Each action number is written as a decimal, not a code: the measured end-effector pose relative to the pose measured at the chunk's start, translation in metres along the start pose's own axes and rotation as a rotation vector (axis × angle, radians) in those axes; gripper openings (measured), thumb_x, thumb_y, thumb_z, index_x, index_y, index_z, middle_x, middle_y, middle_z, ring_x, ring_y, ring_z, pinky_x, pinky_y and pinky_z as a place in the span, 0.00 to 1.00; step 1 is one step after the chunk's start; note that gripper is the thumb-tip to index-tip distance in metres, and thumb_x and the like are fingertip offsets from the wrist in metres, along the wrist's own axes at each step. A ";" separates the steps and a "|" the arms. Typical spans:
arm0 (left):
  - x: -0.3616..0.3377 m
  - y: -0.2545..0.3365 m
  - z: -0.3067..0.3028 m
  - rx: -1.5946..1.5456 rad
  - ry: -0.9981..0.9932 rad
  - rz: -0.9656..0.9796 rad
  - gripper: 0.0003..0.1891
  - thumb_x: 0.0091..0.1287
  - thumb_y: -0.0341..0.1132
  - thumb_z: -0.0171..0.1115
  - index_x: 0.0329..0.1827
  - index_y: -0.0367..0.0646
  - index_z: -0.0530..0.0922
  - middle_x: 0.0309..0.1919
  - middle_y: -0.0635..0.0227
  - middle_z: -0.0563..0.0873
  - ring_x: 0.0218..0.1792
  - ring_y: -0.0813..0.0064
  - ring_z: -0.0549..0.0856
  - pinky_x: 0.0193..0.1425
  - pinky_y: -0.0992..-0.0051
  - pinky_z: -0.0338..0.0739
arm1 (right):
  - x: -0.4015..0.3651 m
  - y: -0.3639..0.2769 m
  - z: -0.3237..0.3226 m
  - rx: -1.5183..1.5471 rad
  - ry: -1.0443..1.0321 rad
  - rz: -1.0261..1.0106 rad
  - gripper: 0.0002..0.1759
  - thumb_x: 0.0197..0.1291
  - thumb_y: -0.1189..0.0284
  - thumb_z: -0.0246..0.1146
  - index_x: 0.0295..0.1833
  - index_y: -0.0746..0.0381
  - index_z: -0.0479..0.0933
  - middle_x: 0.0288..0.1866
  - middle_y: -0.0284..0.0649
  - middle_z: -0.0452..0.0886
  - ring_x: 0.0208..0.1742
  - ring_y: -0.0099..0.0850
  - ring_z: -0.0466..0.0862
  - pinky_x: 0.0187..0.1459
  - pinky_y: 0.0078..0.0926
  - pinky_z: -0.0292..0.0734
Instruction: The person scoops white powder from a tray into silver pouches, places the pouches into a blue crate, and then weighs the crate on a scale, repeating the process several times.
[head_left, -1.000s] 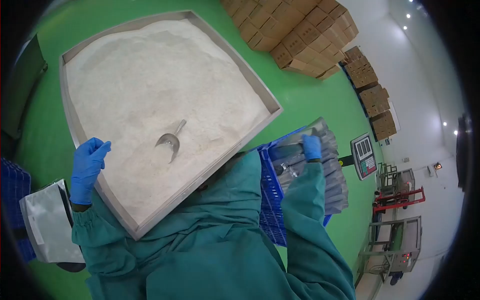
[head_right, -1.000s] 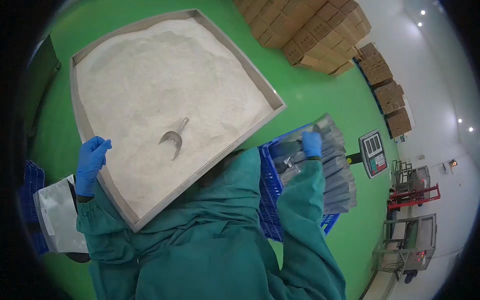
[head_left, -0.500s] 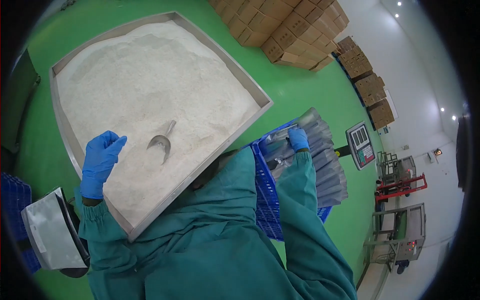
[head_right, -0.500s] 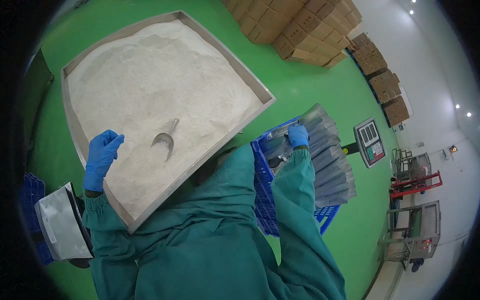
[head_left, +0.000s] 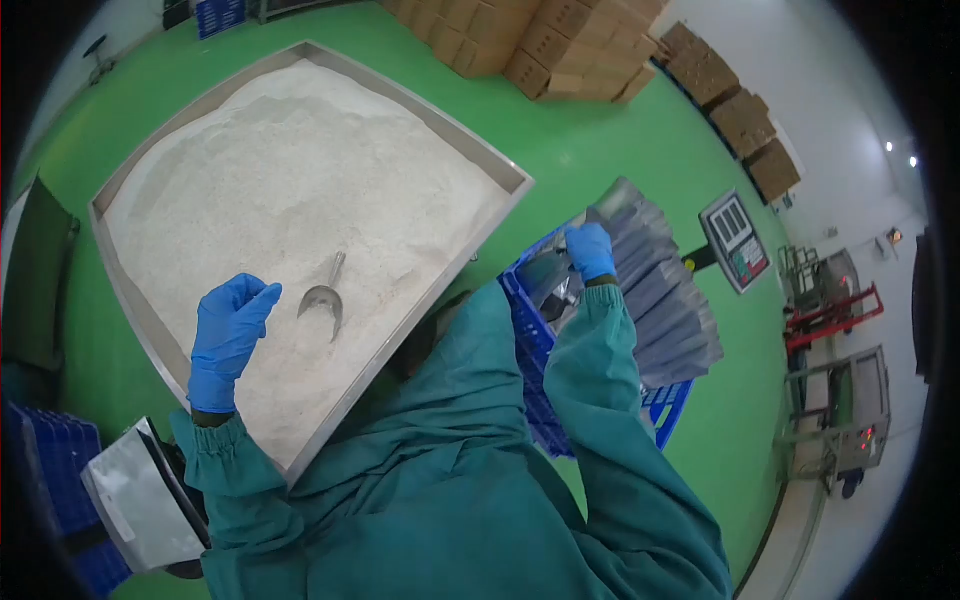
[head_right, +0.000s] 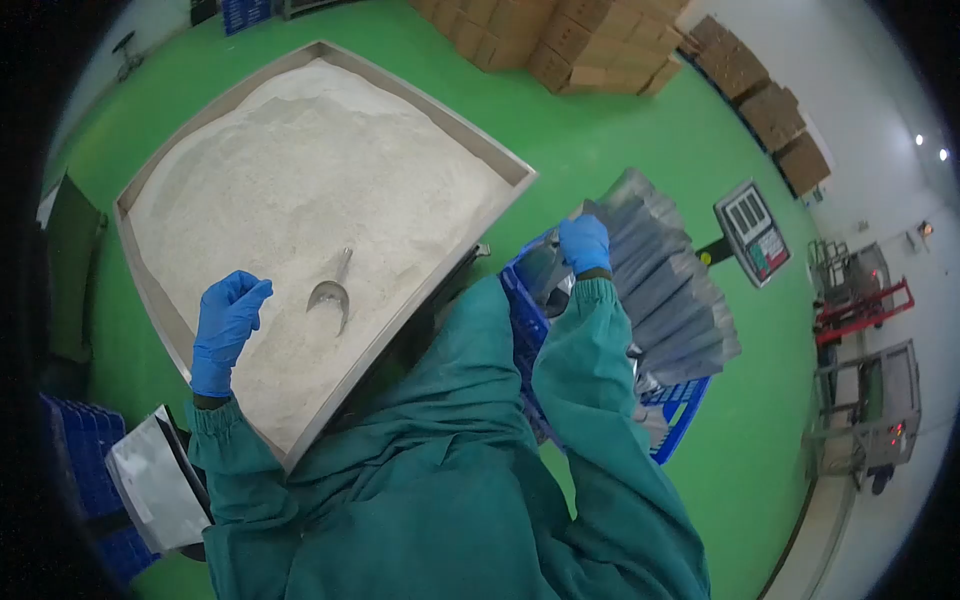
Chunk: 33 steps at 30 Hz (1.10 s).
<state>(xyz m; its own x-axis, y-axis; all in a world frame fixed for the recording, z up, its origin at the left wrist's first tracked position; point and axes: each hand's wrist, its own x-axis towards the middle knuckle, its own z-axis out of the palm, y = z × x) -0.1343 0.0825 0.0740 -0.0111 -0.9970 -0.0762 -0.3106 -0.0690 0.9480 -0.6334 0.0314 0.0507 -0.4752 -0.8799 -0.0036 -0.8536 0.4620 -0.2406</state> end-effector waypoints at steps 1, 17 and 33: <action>0.003 0.006 0.007 0.016 -0.018 0.005 0.09 0.59 0.35 0.61 0.25 0.41 0.76 0.14 0.77 0.71 0.14 0.88 0.68 0.17 0.84 0.60 | 0.005 0.006 -0.003 0.117 -0.097 0.009 0.21 0.53 0.61 0.50 0.29 0.69 0.78 0.29 0.54 0.80 0.34 0.47 0.81 0.40 0.39 0.76; 0.037 0.027 0.288 -0.160 -0.546 0.330 0.19 0.67 0.37 0.50 0.59 0.39 0.68 0.53 0.57 0.75 0.55 0.70 0.74 0.58 0.73 0.67 | -0.180 0.329 -0.048 1.402 1.141 0.576 0.17 0.65 0.57 0.44 0.34 0.58 0.69 0.24 0.34 0.69 0.31 0.26 0.72 0.37 0.26 0.69; 0.124 -0.047 0.471 -0.905 -0.617 -0.135 0.41 0.62 0.67 0.33 0.67 0.40 0.57 0.63 0.62 0.66 0.62 0.65 0.65 0.67 0.70 0.58 | -0.104 0.553 0.116 1.927 0.771 0.377 0.25 0.67 0.57 0.39 0.61 0.59 0.65 0.59 0.38 0.70 0.56 0.34 0.71 0.59 0.31 0.65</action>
<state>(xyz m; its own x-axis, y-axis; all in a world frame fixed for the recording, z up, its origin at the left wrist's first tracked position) -0.5687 -0.0222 -0.1253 -0.5801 -0.8087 -0.0980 0.4632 -0.4264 0.7770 -1.0311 0.3650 -0.1944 -0.9326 -0.3478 -0.0961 0.2865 -0.5517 -0.7833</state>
